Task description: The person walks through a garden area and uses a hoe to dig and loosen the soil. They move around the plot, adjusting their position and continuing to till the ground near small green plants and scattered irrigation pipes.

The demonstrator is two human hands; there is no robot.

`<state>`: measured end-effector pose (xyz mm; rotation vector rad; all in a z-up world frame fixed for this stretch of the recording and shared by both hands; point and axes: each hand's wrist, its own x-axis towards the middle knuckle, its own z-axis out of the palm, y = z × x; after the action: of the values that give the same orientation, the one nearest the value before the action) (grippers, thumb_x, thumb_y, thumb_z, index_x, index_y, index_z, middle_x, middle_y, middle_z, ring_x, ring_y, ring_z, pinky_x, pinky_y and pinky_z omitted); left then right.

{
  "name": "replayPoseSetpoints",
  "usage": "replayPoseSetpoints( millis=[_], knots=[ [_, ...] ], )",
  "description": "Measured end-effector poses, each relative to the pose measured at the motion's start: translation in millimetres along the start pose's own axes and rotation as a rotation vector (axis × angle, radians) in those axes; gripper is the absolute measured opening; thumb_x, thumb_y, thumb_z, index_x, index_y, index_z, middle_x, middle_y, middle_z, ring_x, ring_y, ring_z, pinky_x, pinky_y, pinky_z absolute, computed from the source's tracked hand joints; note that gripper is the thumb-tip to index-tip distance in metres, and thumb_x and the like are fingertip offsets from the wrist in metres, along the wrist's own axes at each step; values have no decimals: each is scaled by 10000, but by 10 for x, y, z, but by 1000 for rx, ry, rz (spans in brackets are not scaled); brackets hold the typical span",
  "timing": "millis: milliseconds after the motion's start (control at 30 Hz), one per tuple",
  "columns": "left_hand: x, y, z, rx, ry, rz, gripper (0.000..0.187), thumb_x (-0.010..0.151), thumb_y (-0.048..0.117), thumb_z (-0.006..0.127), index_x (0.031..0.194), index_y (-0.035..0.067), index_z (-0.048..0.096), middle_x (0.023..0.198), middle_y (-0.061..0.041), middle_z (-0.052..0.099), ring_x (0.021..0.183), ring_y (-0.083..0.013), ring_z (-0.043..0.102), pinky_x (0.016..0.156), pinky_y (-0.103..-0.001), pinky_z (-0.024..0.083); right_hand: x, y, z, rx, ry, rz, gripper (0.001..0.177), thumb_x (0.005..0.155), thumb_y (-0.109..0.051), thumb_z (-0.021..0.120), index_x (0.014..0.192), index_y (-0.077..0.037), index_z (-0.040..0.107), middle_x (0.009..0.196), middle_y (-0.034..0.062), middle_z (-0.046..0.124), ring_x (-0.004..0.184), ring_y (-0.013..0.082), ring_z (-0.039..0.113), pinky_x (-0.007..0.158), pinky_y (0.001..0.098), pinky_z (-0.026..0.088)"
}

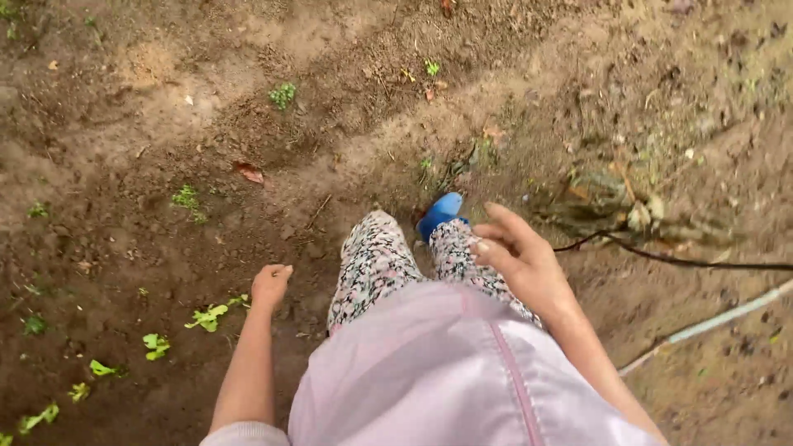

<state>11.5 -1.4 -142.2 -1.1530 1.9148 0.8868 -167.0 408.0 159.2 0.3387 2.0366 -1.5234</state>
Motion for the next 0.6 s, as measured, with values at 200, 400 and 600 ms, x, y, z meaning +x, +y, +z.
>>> replayPoseSetpoints(
  millis=[200, 400, 600],
  knots=[
    [-588, 1332, 558, -270, 9, 114, 482, 908, 344, 583, 1257, 13, 546, 1263, -222, 530, 1211, -365, 482, 1035, -483, 382, 1181, -898, -309, 45, 73, 72, 460, 929, -101, 489, 1331, 79, 357, 1120, 296, 531, 942, 337, 627, 851, 438, 529],
    [-919, 3110, 781, -602, -127, 133, 349, 947, 172, 531, 1259, 21, 493, 1131, -184, 578, 878, -190, 623, 768, -312, 520, 2455, -1135, -194, -52, -90, 92, 470, 925, -101, 516, 1326, 81, 352, 1102, 290, 522, 910, 323, 645, 770, 410, 575],
    [40, 4110, 1111, -712, -206, 137, 344, 964, 199, 480, 1250, 8, 483, 1089, -215, 577, 920, -257, 645, 693, -355, 589, 4130, -704, -4, -49, -130, 309, 538, 851, -138, 605, 1290, 100, 406, 944, 247, 606, 739, 265, 679, 632, 381, 602]
  ],
)
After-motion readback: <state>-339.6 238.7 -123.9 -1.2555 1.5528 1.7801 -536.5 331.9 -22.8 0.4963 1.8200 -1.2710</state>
